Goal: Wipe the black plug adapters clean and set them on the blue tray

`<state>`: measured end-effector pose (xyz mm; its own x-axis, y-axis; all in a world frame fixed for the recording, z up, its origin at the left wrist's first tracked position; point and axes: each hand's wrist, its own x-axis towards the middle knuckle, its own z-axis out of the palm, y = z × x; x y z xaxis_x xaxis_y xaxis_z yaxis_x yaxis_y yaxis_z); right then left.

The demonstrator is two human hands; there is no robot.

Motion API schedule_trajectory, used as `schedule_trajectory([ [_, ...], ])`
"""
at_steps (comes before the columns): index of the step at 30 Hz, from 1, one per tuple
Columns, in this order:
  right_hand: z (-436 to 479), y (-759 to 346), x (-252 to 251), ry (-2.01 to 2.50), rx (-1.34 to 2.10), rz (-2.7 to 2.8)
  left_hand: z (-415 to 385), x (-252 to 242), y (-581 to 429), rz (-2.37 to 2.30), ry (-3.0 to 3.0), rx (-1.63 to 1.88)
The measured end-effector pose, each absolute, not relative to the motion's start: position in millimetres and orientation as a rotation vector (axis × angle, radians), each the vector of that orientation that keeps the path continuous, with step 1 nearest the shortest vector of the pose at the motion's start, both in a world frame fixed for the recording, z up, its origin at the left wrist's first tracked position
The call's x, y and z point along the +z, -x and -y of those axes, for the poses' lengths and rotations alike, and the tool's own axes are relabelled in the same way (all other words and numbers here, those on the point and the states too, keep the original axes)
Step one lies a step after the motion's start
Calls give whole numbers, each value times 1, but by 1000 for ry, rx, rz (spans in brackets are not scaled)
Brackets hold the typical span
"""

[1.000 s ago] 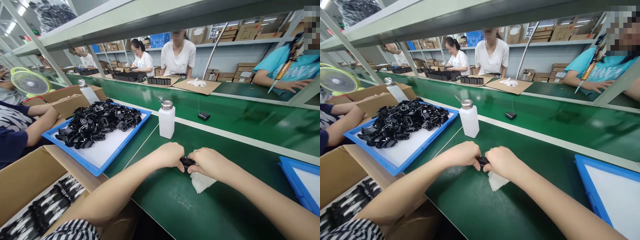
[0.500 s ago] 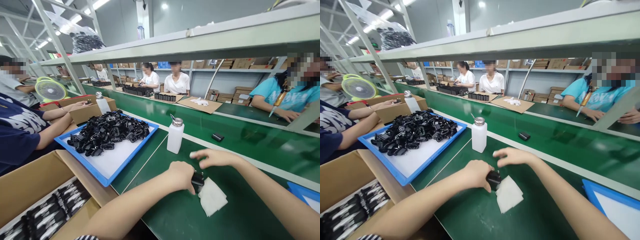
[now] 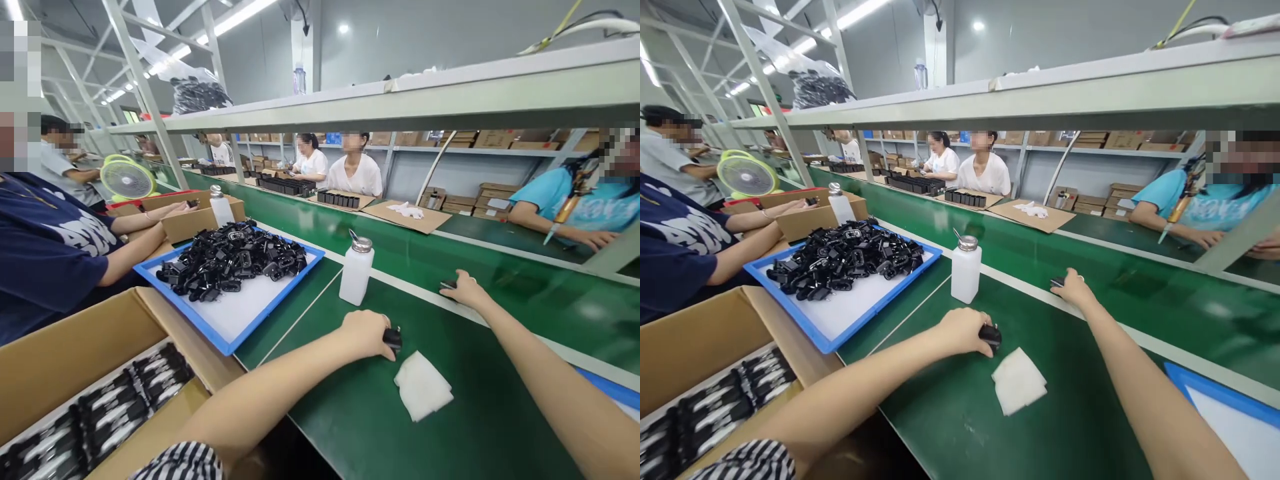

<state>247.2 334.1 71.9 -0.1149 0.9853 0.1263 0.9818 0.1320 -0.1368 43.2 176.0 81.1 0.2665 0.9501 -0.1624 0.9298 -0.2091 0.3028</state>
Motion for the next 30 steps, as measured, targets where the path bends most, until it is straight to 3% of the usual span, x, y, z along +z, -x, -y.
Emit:
schedule_trajectory([
  [4,-287,-233,96,1874,146,2387,-151,89,-25,-1788,-2198,126],
  [7,-223,-218,111,1527,265,2618,-121,93,-9,-1833,-2098,167],
  [12,-132,-188,89,1117,383,2689,-98,73,-3,-1583,-1938,54],
  [16,-111,-175,58,1223,416,2654,-104,52,-5,-1483,-1938,206],
  [20,-128,-191,66,1279,513,2711,-104,48,-4,-1437,-1916,261],
  [25,-169,-221,69,1785,247,2563,-98,48,-17,-1456,-1931,398],
  [30,-183,-224,56,1717,497,2681,-95,42,-30,-1531,-2008,467],
])
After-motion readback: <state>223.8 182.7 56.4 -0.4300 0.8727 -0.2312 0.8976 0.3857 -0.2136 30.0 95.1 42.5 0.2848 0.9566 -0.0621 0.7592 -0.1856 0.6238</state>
